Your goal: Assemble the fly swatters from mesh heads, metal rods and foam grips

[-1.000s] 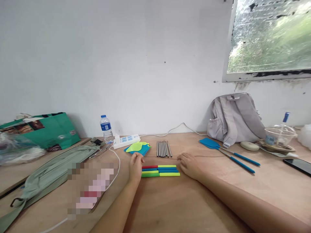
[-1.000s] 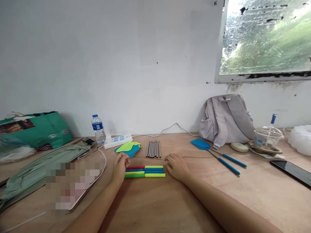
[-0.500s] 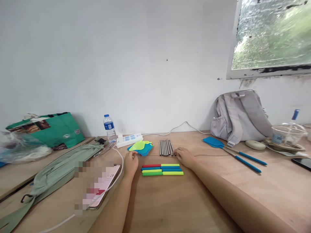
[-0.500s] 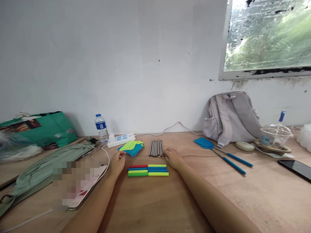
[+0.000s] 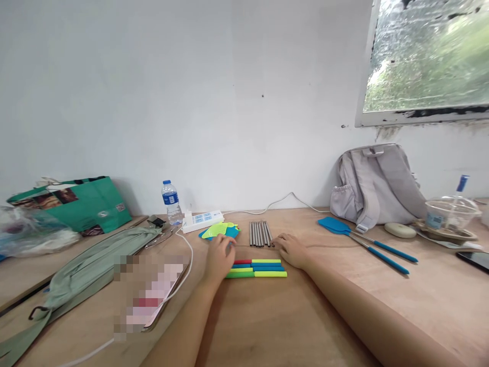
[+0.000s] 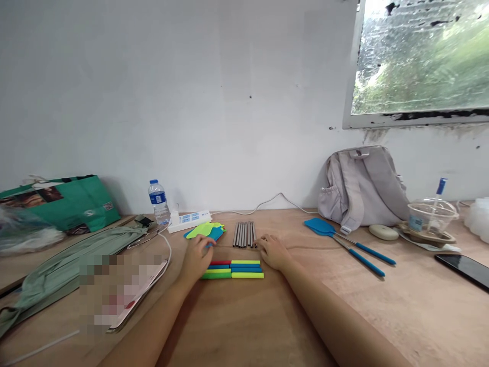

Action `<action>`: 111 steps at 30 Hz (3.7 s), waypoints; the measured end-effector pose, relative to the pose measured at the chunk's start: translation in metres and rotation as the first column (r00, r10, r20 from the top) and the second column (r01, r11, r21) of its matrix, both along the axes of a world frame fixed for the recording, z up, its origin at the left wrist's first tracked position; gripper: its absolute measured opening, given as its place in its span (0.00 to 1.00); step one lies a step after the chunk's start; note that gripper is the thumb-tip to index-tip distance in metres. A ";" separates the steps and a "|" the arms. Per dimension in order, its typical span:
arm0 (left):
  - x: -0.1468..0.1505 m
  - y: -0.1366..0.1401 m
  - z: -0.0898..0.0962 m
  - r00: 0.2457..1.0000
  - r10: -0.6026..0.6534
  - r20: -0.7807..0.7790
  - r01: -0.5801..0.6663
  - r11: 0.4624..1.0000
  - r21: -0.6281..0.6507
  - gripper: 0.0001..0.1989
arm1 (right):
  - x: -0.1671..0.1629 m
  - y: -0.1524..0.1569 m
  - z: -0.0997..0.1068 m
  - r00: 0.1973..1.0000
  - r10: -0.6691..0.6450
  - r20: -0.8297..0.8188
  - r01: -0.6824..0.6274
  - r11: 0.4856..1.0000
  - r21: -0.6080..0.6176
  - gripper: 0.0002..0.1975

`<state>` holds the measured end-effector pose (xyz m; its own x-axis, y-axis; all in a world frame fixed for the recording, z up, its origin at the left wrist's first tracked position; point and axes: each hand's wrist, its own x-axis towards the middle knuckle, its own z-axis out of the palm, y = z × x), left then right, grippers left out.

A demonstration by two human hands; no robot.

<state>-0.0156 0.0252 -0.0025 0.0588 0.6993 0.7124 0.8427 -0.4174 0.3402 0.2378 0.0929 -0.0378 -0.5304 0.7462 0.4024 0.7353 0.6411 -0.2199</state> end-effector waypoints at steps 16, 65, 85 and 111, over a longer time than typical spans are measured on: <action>0.051 -0.045 0.010 0.895 -0.393 -0.209 0.294 0.874 -0.387 0.06 | 0.023 -0.020 -0.007 0.966 -0.241 -0.098 0.236 0.970 -0.055 0.04; 0.051 -0.036 0.000 0.889 -0.421 -0.180 0.327 0.860 -0.392 0.06 | 0.038 -0.082 0.024 0.367 -0.427 -0.826 -0.669 0.496 -0.553 0.13; 0.054 -0.036 0.002 0.846 -0.475 -0.244 0.392 0.863 -0.320 0.08 | 0.040 -0.083 0.023 0.195 -0.346 -0.918 -0.746 0.555 -0.368 0.10; 0.078 -0.061 0.001 0.769 -0.578 -0.273 0.472 0.802 -0.366 0.07 | 0.000 -0.106 0.009 0.358 -0.267 -0.895 -0.739 0.505 -0.446 0.13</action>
<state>0.0626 -0.0354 -0.0018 0.6824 0.6351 0.3619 0.5973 -0.7699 0.2249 0.2380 -0.0134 -0.0289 -0.5114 0.8488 0.1345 -0.3361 -0.0535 -0.9403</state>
